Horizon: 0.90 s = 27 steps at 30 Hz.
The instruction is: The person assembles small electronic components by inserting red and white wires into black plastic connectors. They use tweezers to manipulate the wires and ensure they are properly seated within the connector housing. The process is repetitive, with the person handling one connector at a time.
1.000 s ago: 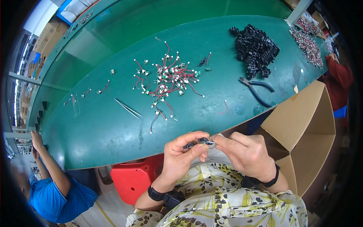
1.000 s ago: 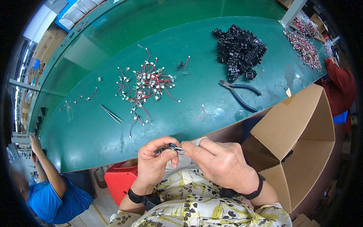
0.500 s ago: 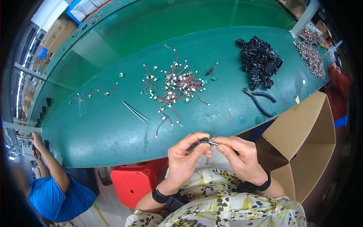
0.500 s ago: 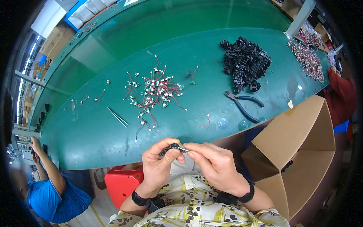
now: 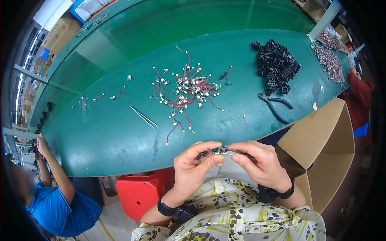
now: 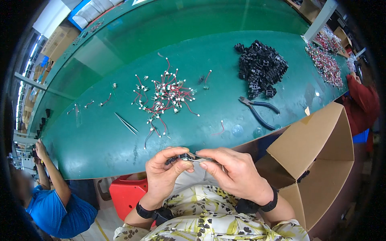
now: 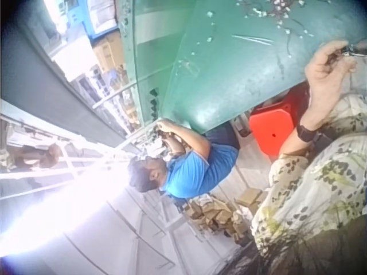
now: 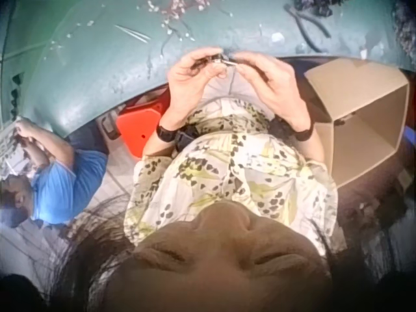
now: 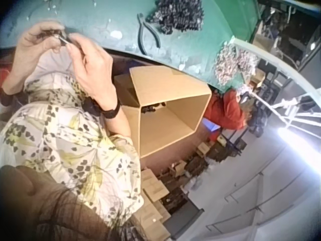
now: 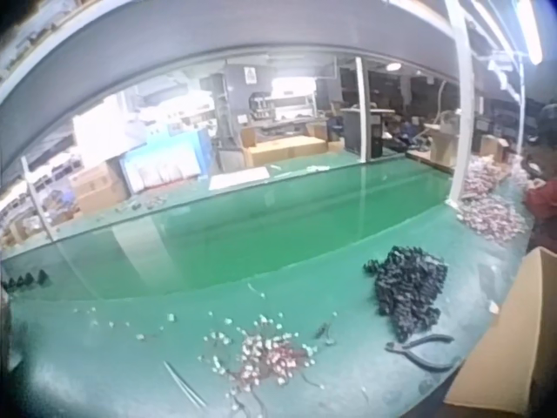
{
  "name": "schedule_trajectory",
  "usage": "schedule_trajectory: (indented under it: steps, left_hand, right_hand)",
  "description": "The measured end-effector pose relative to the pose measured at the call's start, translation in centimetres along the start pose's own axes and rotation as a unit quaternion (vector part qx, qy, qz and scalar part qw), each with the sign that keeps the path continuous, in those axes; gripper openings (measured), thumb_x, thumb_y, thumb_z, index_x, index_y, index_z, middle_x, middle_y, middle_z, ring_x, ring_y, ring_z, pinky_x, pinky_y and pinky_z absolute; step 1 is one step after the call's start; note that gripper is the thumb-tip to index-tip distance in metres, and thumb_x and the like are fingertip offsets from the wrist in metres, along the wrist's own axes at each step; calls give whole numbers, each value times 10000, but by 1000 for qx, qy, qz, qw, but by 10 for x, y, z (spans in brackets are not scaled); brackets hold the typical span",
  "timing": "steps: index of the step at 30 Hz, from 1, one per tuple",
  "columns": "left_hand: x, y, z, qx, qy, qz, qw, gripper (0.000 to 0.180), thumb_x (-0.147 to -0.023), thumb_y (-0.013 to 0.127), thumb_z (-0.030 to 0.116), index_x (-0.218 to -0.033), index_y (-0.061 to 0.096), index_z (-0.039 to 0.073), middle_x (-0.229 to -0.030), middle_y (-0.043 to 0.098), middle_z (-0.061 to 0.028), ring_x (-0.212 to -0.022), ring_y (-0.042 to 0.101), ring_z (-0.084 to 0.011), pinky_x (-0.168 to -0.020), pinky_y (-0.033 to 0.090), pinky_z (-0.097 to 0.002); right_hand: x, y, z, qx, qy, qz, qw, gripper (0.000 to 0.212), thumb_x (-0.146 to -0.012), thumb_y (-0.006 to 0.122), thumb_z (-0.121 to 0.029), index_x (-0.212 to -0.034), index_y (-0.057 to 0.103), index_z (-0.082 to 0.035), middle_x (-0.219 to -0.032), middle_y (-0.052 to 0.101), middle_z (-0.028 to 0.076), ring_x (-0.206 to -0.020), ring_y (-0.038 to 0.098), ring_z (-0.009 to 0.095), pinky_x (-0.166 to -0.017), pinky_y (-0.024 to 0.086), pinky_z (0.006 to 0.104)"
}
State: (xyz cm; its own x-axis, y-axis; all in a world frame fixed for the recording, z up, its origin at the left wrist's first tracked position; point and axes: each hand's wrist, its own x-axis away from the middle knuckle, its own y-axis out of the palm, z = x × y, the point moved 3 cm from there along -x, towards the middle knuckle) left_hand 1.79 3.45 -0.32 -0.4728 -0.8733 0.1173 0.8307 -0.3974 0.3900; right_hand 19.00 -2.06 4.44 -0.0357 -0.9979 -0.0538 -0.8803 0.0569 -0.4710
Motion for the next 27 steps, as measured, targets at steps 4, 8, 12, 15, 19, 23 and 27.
schedule_trajectory:
  steps: [4, 8, 12, 15, 19, 23, 27]
  left_hand:
    - [1, 0, 4, -93, 23, -33, 995, 251, -833, 693, -47, -1079, 641, -41, -990, 642, -136, -791, 672, -179, -703, 583, -283]
    - [1, 0, 7, -163, 64, -30, 984, 225, -833, 698, -38, -1055, 659, -42, -966, 642, -125, -790, 671, -164, -665, 570, -263]
    - [-2, 0, 8, -192, 100, 4, 976, 222, -841, 698, -25, -1061, 670, -37, -951, 639, -110, -763, 656, -141, -636, 542, -244]
    - [-6, 3, 4, -161, 59, 27, 985, 228, -849, 696, -12, -1075, 669, -32, -935, 636, -97, -738, 634, -118, -635, 530, -238]
    - [-12, -7, 7, -97, 27, 43, 994, 235, -878, 672, 8, -1112, 656, -15, -885, 630, -64, -711, 604, -92, -627, 512, -225]
    - [-1, -57, 28, -77, -30, 124, 989, 256, -915, 655, 87, -1163, 646, 21, -832, 633, -16, -679, 546, -56, -575, 443, -195]
    - [8, -148, 88, -220, 94, 319, 917, 388, -924, 666, 160, -1275, 567, 26, -759, 614, 27, -659, 499, -46, -622, 415, -203]
  right_hand:
    - [-3, 2, 3, 21, -39, -13, 999, 194, -880, 671, -141, -1028, 676, -17, -861, 689, 143, -651, 661, 253, -557, 508, 327]
    - [-2, 6, 6, 55, -35, -5, 998, 165, -870, 674, -140, -1000, 686, -39, -843, 691, 121, -661, 667, 264, -560, 516, 344]
    - [-9, 8, 1, 86, -38, 6, 996, 140, -870, 670, -137, -976, 690, -47, -820, 687, 110, -654, 666, 265, -563, 518, 347]
    - [-14, 15, 11, 60, -17, 18, 998, 146, -882, 659, -143, -989, 681, -45, -821, 678, 116, -669, 662, 276, -571, 516, 354]
    - [-25, 18, 11, 41, 12, -31, 999, 172, -917, 616, -159, -1040, 627, -40, -836, 658, 150, -724, 655, 312, -624, 507, 389]
    - [-28, 16, -3, 46, 72, -124, 989, 176, -959, 553, -164, -1072, 557, -30, -822, 634, 174, -752, 645, 339, -663, 490, 411]
    - [-18, 19, 2, 27, 75, -101, 992, 191, -963, 556, -156, -1086, 546, -10, -767, 614, 159, -678, 623, 299, -632, 479, 365]
